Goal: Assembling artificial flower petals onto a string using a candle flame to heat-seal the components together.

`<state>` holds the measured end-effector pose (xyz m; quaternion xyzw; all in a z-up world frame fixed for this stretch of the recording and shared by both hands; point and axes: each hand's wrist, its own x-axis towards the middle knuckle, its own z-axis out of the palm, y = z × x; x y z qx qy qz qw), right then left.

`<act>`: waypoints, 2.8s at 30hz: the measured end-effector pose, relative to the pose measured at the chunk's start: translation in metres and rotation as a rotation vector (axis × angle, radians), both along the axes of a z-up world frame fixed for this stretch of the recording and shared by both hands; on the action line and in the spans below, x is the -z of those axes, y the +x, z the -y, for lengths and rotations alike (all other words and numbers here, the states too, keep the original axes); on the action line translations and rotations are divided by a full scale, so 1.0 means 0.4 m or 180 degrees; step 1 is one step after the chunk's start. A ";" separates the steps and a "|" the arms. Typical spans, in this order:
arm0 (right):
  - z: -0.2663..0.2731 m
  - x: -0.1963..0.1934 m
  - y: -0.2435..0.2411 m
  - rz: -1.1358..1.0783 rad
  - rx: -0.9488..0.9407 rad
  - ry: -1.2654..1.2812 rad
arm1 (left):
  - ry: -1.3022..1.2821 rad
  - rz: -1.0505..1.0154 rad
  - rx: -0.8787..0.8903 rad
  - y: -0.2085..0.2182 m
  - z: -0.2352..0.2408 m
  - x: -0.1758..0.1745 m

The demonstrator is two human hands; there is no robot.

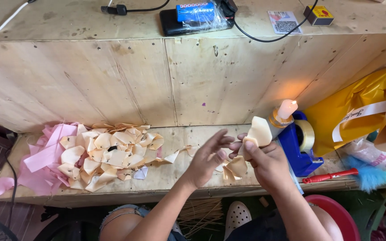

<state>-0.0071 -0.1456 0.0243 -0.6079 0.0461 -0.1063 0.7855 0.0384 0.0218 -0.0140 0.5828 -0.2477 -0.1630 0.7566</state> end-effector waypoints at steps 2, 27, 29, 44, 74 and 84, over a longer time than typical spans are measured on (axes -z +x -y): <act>0.030 0.016 0.004 0.0102 -0.0002 0.0419 | 0.0290 -0.0034 0.0462 -0.014 0.028 -0.005; 0.234 0.020 0.038 -0.0454 0.1125 0.0496 | 0.2023 -0.0011 0.0279 0.039 -0.201 -0.150; 0.231 0.030 0.044 -0.0448 0.1130 0.0462 | 0.2600 0.0171 0.0162 0.029 -0.202 -0.177; 0.177 0.010 0.056 -0.0331 0.1125 -0.0121 | 0.2449 0.0581 0.0063 0.023 -0.286 -0.151; 0.011 0.048 0.121 -0.0990 -0.0429 0.1380 | -0.1026 0.0202 0.0287 -0.087 -0.073 -0.364; -0.047 0.060 0.009 0.0767 -0.2843 -0.0386 | -0.0569 0.1781 -0.0928 -0.099 -0.130 -0.634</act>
